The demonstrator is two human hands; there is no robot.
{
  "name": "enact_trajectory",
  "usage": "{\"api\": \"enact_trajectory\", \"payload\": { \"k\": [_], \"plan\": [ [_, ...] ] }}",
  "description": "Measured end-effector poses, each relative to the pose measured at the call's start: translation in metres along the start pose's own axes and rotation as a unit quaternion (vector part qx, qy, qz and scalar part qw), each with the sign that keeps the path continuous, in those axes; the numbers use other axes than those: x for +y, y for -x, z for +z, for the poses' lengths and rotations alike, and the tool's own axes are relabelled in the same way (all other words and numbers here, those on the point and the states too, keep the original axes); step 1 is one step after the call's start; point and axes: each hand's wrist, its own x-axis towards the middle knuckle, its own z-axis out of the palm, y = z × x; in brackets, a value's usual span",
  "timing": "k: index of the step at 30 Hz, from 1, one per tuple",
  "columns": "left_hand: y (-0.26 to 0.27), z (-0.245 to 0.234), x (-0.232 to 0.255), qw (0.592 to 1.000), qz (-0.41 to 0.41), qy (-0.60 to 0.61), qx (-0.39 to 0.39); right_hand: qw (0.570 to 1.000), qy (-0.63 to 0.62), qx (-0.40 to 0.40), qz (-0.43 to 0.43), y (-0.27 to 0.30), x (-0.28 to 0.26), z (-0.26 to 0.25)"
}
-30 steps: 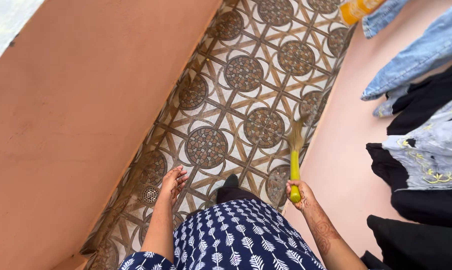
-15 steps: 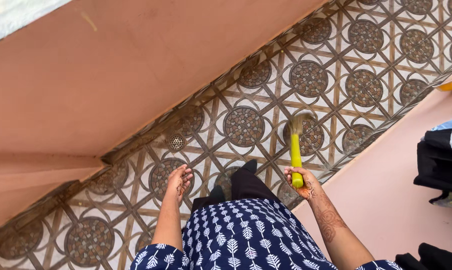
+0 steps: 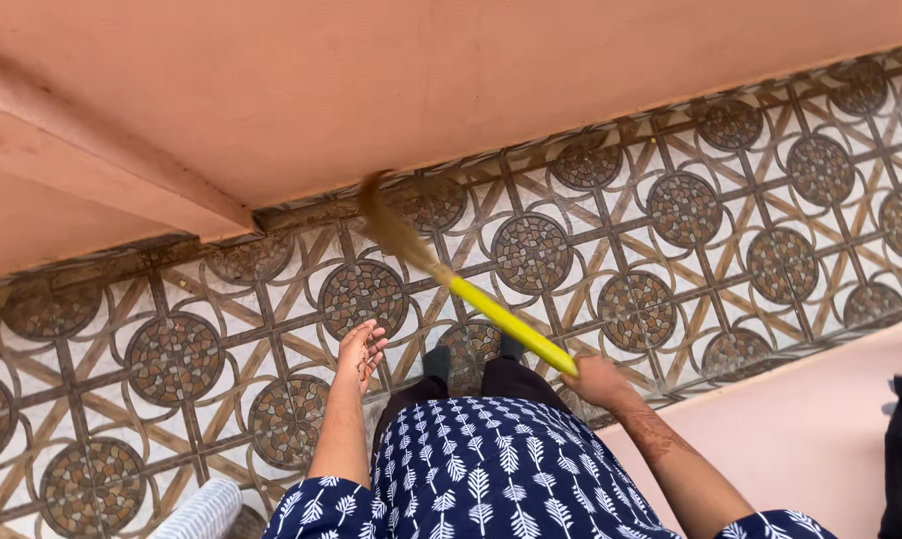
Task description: The person sweeps the tiled floor of a balcony using a long-handled broom, moving dust and debris toward a drain.
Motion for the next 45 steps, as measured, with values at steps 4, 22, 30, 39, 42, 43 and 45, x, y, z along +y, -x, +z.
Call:
{"api": "enact_trajectory", "payload": {
  "k": [4,22,30,39,42,43,45],
  "plan": [
    [0.010,-0.010,-0.018,0.999,0.020,0.026,0.018,0.971,0.194,-0.049,-0.131,-0.020,-0.043,-0.010],
    [0.049,0.062,-0.052,0.997,0.021,0.069,0.041,0.978,0.138,-0.089,0.132,-0.013,0.132,-0.066],
    [0.054,0.093,-0.058,0.995,0.027,0.080,0.058,0.961,-0.108,-0.061,0.248,-0.035,0.142,-0.069],
    [0.038,0.137,-0.053,0.996,0.035,0.072,0.048,0.993,0.101,-0.034,-0.052,-0.054,0.134,-0.083],
    [0.032,0.153,-0.050,0.994,0.047,0.092,0.018,0.978,0.170,-0.067,-0.099,-0.061,0.113,-0.103],
    [0.030,0.157,-0.049,0.995,0.048,0.086,0.019,0.973,0.188,-0.081,-0.105,-0.060,0.111,-0.106],
    [0.026,0.166,-0.046,0.996,0.049,0.076,0.019,0.967,0.214,-0.112,-0.086,-0.058,0.113,-0.106]
  ]
}}
